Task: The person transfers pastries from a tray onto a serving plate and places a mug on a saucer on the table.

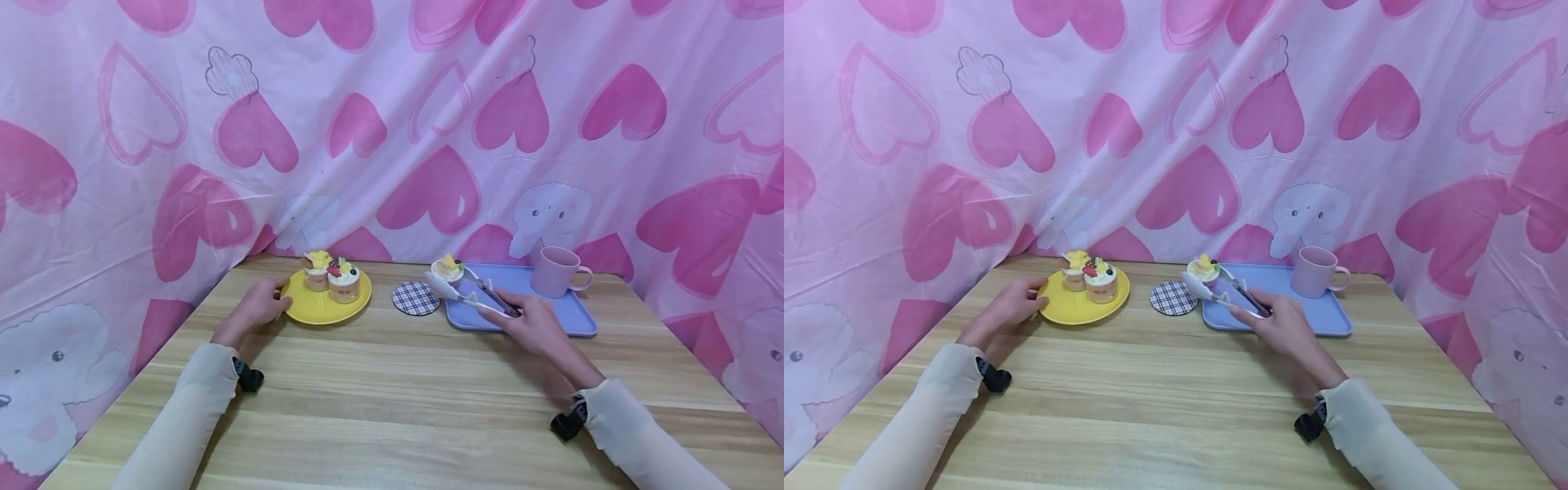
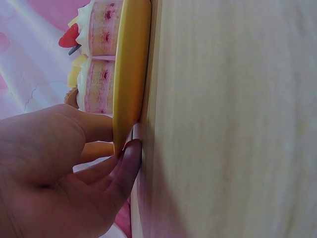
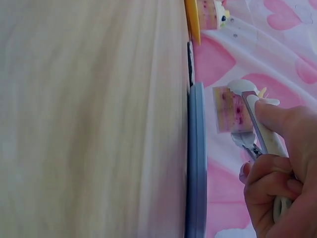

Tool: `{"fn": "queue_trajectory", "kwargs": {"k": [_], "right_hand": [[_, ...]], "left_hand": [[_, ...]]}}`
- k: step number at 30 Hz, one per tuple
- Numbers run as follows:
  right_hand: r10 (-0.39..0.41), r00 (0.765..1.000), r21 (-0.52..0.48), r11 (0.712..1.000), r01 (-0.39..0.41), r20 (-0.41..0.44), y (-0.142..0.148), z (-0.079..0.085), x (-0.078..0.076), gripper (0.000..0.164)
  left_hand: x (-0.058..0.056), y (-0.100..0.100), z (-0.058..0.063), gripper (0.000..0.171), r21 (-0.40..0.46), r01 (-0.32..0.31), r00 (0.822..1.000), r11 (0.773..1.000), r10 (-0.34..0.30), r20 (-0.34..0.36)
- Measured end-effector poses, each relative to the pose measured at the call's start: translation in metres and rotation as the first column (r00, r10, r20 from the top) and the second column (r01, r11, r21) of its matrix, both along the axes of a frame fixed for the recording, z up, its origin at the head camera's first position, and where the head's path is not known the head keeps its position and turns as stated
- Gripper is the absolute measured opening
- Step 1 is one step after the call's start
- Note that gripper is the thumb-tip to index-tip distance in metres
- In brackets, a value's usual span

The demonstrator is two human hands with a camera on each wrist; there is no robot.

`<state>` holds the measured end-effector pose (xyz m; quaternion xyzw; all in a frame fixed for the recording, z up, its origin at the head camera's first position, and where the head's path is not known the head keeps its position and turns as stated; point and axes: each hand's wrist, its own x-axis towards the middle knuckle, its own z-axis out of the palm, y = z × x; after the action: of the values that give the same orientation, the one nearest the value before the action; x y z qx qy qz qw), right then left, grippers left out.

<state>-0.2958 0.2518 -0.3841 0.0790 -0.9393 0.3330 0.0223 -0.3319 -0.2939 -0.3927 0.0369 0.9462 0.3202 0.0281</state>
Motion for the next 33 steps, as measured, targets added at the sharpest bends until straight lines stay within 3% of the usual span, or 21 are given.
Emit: {"fn": "queue_trajectory", "kwargs": {"k": [5,12,19,33], "right_hand": [[0.013,1.0,-0.03,0.999,-0.013,0.01,-0.011,0.0,0.002,0.09],[0.044,0.998,-0.03,0.999,-0.045,-0.055,-0.023,-0.005,0.001,0.086],[0.055,0.997,-0.031,0.998,-0.057,-0.052,-0.032,-0.005,0.002,0.085],[0.107,0.993,-0.044,0.993,-0.109,-0.051,-0.054,-0.003,0.005,0.077]], "left_hand": [[0.001,0.0,0.001,0.064,-0.002,0.014,1.0,1.0,-0.014,-0.019],[0.0,-0.001,0.001,0.064,-0.005,0.011,1.0,1.0,-0.011,-0.009],[-0.001,0.0,0.0,0.065,-0.008,-0.004,1.0,1.0,0.004,0.015],[0.002,0.0,0.0,0.064,-0.032,0.004,1.0,0.999,-0.004,-0.02]]}}
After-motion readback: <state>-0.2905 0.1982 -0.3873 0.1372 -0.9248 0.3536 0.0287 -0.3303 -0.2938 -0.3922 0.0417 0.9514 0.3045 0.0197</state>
